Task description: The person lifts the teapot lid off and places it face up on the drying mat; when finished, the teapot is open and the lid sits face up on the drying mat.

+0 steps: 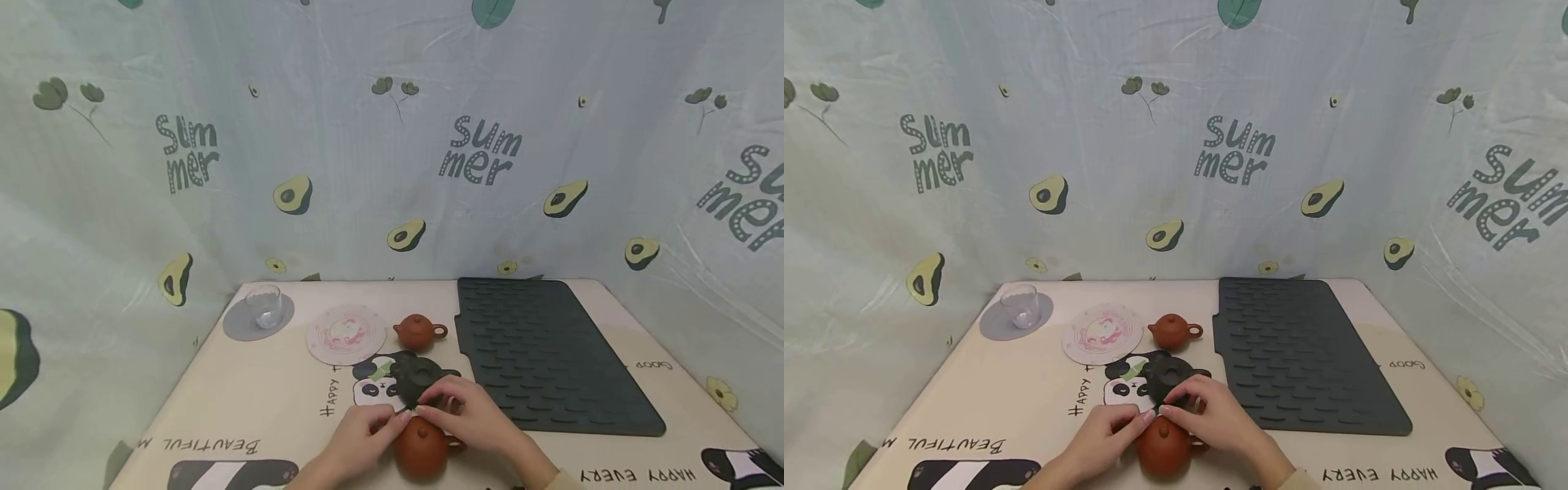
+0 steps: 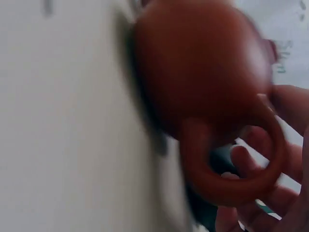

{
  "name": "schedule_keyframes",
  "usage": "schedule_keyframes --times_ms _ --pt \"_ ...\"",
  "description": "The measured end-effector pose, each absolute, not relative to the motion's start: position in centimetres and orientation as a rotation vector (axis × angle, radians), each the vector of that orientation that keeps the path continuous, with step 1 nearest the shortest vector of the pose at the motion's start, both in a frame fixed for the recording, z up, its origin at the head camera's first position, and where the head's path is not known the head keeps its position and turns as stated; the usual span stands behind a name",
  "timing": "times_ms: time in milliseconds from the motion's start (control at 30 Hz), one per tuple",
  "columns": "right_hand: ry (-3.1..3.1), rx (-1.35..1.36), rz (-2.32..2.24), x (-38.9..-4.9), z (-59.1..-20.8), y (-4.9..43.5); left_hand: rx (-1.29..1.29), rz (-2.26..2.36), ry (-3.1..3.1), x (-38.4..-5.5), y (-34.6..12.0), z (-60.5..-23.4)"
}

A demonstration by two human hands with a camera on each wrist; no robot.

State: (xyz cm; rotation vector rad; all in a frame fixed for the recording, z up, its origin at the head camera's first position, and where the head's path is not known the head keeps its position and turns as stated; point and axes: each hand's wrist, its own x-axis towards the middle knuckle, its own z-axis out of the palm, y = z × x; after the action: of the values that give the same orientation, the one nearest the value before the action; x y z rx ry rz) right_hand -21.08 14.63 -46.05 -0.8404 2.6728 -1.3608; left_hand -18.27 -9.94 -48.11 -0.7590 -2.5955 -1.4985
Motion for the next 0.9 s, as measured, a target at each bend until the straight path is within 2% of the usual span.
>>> schedule_keyframes --times_ms 167,400,900 --pt "2.643 -0.838 -1.349 -21.0 -46.4 14.5 -0.789 -1.481 -2.599 -18.3 -10.2 -47.8" --pt "2.629 -0.881 -1.393 -20.5 -46.4 14.6 -0.774 -1.184 -2.796 -18.3 -10.6 -47.1" --pt "2.651 -0.854 -1.476 -20.2 -47.1 14.7 -0.764 -1.301 -2.800 -18.1 -10.6 -47.2"
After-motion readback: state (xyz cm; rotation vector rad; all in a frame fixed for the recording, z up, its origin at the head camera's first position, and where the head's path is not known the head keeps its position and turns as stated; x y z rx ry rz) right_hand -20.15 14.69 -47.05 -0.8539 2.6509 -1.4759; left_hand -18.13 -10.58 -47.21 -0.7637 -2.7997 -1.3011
